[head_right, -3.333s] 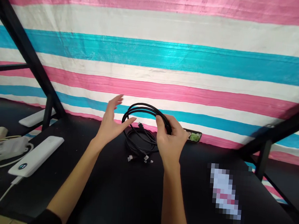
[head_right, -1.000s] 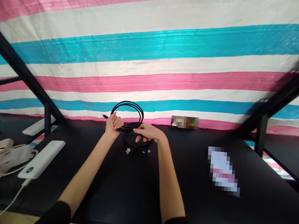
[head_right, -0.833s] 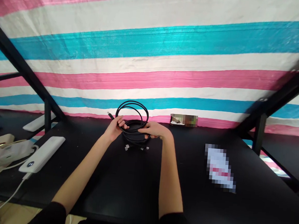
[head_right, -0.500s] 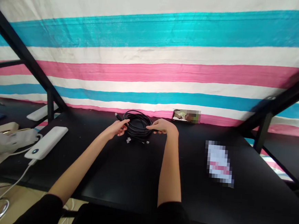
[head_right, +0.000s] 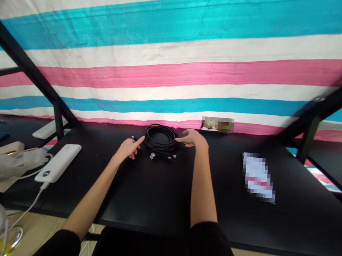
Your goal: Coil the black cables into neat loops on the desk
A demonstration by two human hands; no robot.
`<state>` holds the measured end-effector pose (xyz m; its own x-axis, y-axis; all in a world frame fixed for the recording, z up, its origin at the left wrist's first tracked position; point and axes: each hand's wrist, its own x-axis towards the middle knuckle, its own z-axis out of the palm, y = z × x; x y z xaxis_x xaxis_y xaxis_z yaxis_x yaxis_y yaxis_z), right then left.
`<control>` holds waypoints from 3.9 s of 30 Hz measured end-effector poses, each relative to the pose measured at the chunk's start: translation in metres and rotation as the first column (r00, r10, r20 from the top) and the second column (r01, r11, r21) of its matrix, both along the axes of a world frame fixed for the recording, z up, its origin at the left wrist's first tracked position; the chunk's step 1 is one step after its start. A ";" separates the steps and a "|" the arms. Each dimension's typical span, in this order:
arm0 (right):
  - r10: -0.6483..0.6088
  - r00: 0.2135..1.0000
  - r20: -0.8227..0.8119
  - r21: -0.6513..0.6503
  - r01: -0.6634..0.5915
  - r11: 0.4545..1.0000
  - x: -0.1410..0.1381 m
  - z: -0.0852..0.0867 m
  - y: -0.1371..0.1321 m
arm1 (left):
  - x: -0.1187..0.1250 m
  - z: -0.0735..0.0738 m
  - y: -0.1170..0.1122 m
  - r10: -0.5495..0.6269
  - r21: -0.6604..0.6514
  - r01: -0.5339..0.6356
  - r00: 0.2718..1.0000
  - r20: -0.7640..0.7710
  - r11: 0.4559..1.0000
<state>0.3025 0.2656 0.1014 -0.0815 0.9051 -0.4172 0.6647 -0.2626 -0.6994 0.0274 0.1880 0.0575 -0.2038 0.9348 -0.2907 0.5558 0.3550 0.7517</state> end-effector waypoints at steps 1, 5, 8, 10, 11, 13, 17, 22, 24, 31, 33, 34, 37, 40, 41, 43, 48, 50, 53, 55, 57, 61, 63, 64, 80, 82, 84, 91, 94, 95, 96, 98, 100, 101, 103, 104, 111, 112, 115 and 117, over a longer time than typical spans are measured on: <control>-0.019 1.000 0.001 -0.035 0.019 0.999 0.001 -0.001 0.001 | -0.003 0.000 0.000 0.023 0.019 -0.023 1.000 -0.011 1.000; 0.027 1.000 0.013 -0.236 -0.023 0.972 0.000 -0.002 -0.001 | -0.006 0.002 -0.002 0.087 0.074 -0.091 0.995 0.050 0.993; 0.085 0.996 -0.025 -0.309 -0.088 0.947 -0.006 0.000 -0.003 | 0.004 0.004 -0.005 0.077 0.064 -0.090 0.979 0.190 0.994; 0.102 0.995 -0.020 -0.317 -0.103 0.943 -0.011 0.000 -0.003 | 0.013 0.005 -0.008 0.058 0.055 -0.077 0.956 0.289 0.996; 0.104 0.995 -0.008 -0.315 -0.101 0.944 -0.013 0.000 -0.003 | 0.017 0.005 -0.009 0.050 0.055 -0.072 0.942 0.333 0.996; 0.103 0.995 0.008 -0.300 -0.096 0.949 -0.015 -0.001 -0.003 | 0.023 0.005 -0.011 0.038 0.061 -0.069 0.912 0.408 0.996; 0.107 0.994 0.003 -0.246 -0.103 0.964 -0.013 -0.004 -0.001 | 0.028 0.001 -0.011 0.006 0.057 -0.041 0.856 0.516 0.998; 0.113 0.994 0.007 -0.183 -0.110 0.977 -0.012 -0.007 0.000 | 0.030 -0.004 -0.008 -0.034 0.025 0.023 0.820 0.572 0.999; 0.114 0.993 0.008 -0.154 -0.112 0.982 -0.014 -0.008 0.000 | 0.031 -0.004 -0.007 -0.027 0.011 0.026 0.832 0.554 1.000; 0.173 0.984 -0.043 -0.118 -0.177 0.977 -0.041 -0.010 -0.003 | 0.005 0.008 -0.009 0.164 0.075 -0.177 0.975 0.151 0.981; 0.201 0.977 -0.070 -0.088 -0.206 0.975 -0.055 -0.012 -0.005 | -0.010 0.014 -0.011 0.274 0.134 -0.269 0.962 -0.019 0.954; 0.212 0.974 -0.084 -0.069 -0.218 0.974 -0.063 -0.014 -0.007 | -0.017 0.016 -0.011 0.331 0.165 -0.314 0.939 -0.092 0.935; 0.243 0.962 -0.128 -0.023 -0.248 0.969 -0.089 -0.020 -0.013 | -0.033 0.021 -0.012 0.465 0.250 -0.407 0.849 -0.251 0.879; 0.306 0.923 -0.233 0.031 -0.307 0.951 -0.112 -0.029 -0.020 | -0.042 0.019 -0.012 0.517 0.305 -0.428 0.783 -0.345 0.851; 0.332 0.903 -0.272 0.047 -0.332 0.942 -0.118 -0.032 -0.022 | -0.044 0.017 -0.012 0.518 0.312 -0.423 0.772 -0.368 0.851; 0.373 0.867 -0.330 0.061 -0.375 0.925 -0.124 -0.036 -0.024 | -0.049 0.013 -0.011 0.504 0.306 -0.407 0.764 -0.402 0.861; 0.355 0.886 -0.299 0.038 -0.360 0.932 -0.118 -0.037 -0.021 | -0.059 0.003 -0.010 0.481 0.306 -0.377 0.760 -0.437 0.874; 0.319 0.912 -0.259 0.044 -0.318 0.947 -0.115 -0.036 -0.020 | -0.060 0.002 -0.010 0.486 0.337 -0.363 0.759 -0.433 0.869; 0.307 0.918 -0.250 0.043 -0.307 0.951 -0.117 -0.035 -0.021 | -0.060 0.004 -0.009 0.493 0.409 -0.328 0.766 -0.413 0.852; 0.317 0.913 -0.257 0.055 -0.314 0.948 -0.122 -0.036 -0.022 | -0.060 0.005 -0.008 0.494 0.460 -0.298 0.774 -0.397 0.836; 0.310 0.916 -0.254 0.090 -0.297 0.951 -0.126 -0.036 -0.023 | -0.060 0.006 -0.008 0.485 0.507 -0.262 0.788 -0.378 0.821; 0.272 0.925 -0.266 0.137 -0.243 0.960 -0.129 -0.033 -0.024 | -0.063 0.002 -0.006 0.393 0.478 -0.174 0.823 -0.410 0.861; 0.255 0.924 -0.284 0.143 -0.222 0.965 -0.129 -0.030 -0.024 | -0.065 0.000 -0.006 0.347 0.411 -0.155 0.824 -0.449 0.899; 0.249 0.923 -0.295 0.144 -0.214 0.966 -0.128 -0.029 -0.024 | -0.066 -0.001 -0.006 0.338 0.388 -0.157 0.821 -0.460 0.908; 0.182 0.973 0.141 0.034 -0.188 0.982 -0.079 -0.037 0.001 | -0.058 0.012 -0.006 0.595 0.672 -0.412 0.802 -0.053 0.616; 0.138 0.978 0.154 0.031 -0.145 0.989 -0.066 -0.041 0.007 | -0.063 0.011 -0.004 0.576 0.656 -0.499 0.809 0.117 0.567; 0.111 0.983 0.146 0.034 -0.117 0.993 -0.056 -0.046 0.011 | -0.069 0.007 -0.001 0.576 0.609 -0.566 0.790 0.208 0.556; 0.227 0.973 0.036 -0.032 -0.225 0.974 -0.043 -0.044 0.011 | -0.099 -0.001 0.000 0.603 0.349 -0.769 0.638 0.479 0.536; 0.281 0.958 0.049 -0.054 -0.278 0.959 -0.043 -0.039 0.009 | -0.110 0.001 -0.003 0.611 0.262 -0.826 0.550 0.570 0.500; 0.289 0.956 0.055 -0.057 -0.286 0.957 -0.044 -0.038 0.008 | -0.113 0.001 -0.004 0.610 0.241 -0.839 0.525 0.593 0.487; 0.291 0.955 0.060 -0.058 -0.288 0.956 -0.044 -0.037 0.008 | -0.115 0.002 -0.004 0.609 0.223 -0.851 0.502 0.615 0.476; 0.288 0.956 0.065 -0.053 -0.285 0.957 -0.044 -0.038 0.008 | -0.117 0.002 -0.005 0.597 0.199 -0.865 0.468 0.651 0.461; 0.285 0.956 0.065 -0.047 -0.283 0.958 -0.044 -0.039 0.009 | -0.117 0.002 -0.005 0.578 0.183 -0.871 0.446 0.683 0.456; 0.287 0.956 0.063 -0.045 -0.284 0.958 -0.044 -0.039 0.009 | -0.117 0.002 -0.005 0.568 0.175 -0.872 0.438 0.697 0.457; 0.290 0.955 0.058 -0.044 -0.288 0.957 -0.043 -0.040 0.010 | -0.116 0.002 -0.005 0.553 0.159 -0.873 0.422 0.718 0.460; 0.290 0.955 0.056 -0.044 -0.288 0.957 -0.043 -0.040 0.010 | -0.115 0.002 -0.005 0.548 0.150 -0.874 0.415 0.726 0.462; 0.281 0.959 0.045 -0.050 -0.279 0.959 -0.043 -0.040 0.009 | -0.114 0.003 -0.006 0.526 0.119 -0.875 0.385 0.758 0.469; 0.281 0.959 0.042 -0.050 -0.279 0.959 -0.043 -0.040 0.009 | -0.114 0.004 -0.006 0.524 0.118 -0.875 0.383 0.761 0.470; 0.284 0.958 0.047 -0.047 -0.282 0.958 -0.043 -0.041 0.010 | -0.114 0.004 -0.006 0.521 0.114 -0.876 0.379 0.765 0.469; 0.283 0.957 0.055 -0.049 -0.281 0.958 -0.043 -0.041 0.010 | -0.113 0.004 -0.006 0.520 0.112 -0.876 0.377 0.767 0.469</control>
